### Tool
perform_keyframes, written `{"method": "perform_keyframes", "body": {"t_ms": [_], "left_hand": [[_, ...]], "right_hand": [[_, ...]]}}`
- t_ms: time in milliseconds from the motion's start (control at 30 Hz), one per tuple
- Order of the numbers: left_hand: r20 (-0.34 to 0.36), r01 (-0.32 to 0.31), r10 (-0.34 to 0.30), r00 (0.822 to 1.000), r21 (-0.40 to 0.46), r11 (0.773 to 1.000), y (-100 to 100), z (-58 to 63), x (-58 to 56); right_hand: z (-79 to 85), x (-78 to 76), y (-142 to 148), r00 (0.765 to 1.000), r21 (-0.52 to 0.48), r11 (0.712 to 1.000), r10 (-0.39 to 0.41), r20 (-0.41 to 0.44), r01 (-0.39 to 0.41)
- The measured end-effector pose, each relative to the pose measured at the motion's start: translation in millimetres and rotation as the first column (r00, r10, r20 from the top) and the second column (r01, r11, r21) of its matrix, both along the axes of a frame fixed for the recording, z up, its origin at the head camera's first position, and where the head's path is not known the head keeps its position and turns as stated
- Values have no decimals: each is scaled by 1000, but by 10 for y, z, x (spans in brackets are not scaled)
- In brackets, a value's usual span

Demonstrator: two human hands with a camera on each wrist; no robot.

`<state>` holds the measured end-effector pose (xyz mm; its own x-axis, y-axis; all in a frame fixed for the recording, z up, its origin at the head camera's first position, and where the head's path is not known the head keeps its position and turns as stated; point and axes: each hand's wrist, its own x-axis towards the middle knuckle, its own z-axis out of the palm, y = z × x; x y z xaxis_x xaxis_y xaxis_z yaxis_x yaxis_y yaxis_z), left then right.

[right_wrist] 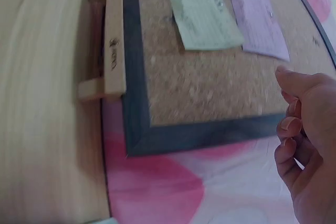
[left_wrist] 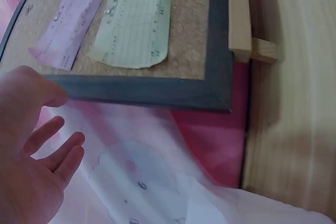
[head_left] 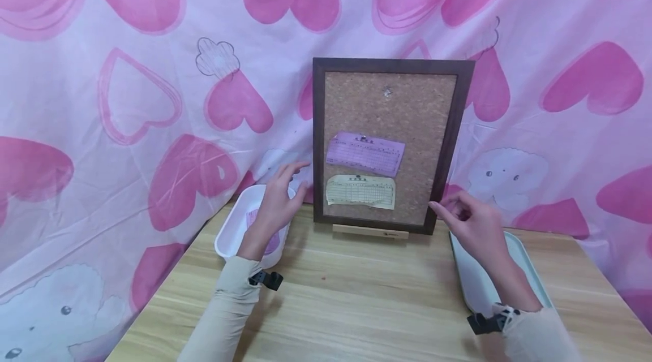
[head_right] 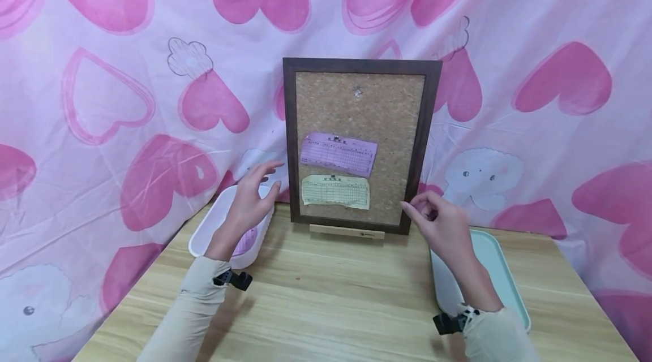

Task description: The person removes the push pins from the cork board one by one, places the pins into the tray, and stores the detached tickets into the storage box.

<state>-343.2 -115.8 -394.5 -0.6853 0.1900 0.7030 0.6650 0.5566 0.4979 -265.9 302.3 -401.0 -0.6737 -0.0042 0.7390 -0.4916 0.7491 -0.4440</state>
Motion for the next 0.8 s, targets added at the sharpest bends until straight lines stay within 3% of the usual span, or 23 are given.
{"method": "perform_keyframes", "body": {"t_ms": [333, 800], "left_hand": [[-23, 15, -15, 1000, 11, 1000, 206, 222, -89], [-23, -24, 23, 999, -26, 999, 371, 364, -152]], "right_hand": [[267, -172, -303, 997, 52, 996, 69, -20, -68], [542, -395, -590, 977, 88, 975, 209, -37, -205]]}}
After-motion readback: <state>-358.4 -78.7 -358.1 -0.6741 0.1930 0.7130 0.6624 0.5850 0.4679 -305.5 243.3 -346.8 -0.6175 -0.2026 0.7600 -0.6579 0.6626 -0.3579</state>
